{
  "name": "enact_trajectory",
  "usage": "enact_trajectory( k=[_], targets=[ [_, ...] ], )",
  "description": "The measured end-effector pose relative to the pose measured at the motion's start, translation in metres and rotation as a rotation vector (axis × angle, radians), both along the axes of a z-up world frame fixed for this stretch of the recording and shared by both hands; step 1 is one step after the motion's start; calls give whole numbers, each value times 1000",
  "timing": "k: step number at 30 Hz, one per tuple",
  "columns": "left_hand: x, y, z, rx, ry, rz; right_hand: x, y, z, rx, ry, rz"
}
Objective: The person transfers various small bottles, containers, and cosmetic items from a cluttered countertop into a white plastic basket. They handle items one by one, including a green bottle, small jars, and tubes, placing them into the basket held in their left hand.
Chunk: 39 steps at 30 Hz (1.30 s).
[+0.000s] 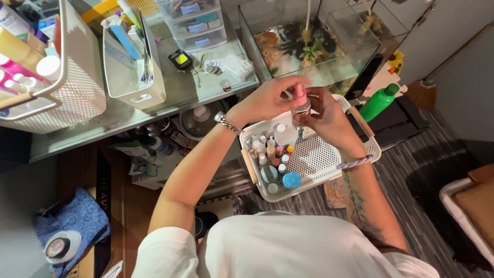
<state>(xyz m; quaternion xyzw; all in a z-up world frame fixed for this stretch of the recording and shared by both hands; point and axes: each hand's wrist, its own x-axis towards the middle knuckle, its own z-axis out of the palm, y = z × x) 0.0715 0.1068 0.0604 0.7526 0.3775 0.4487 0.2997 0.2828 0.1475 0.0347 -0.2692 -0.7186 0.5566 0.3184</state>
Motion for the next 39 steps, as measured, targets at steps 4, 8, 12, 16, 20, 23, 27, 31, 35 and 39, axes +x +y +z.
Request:
enact_trajectory(
  k=[4, 8, 12, 16, 20, 23, 27, 31, 35, 39],
  targets=[
    [2, -4, -1, 73, 77, 150, -2, 0, 3, 25, 3, 18],
    [-1, -5, 0, -103, -41, 61, -5, 1, 0, 12, -18, 36],
    [-6, -9, -5, -3, -21, 155, -8, 8, -8, -61, 20, 64],
    [-18, -10, -10, -200, -73, 123, -10, 15, -22, -195, 158, 262],
    [-29, -12, -17, -232, -85, 28, -16, 19, -39, -356, 316, 427],
    [-30, -13, -20, -251, -121, -47, -12, 19, -42, -440, 304, 447],
    [-20, -11, -20, -276, -101, -70, 2, 17, -36, -472, 336, 468],
    [7, 0, -22, -187, -107, -61, 38, 29, -21, -260, 332, 310],
    [25, 16, -25, -214, -68, -124, 120, 57, -21, -166, 486, -34],
    [46, 36, -33, -251, -85, -159, 197, 114, -86, 52, 393, -486]
  ],
)
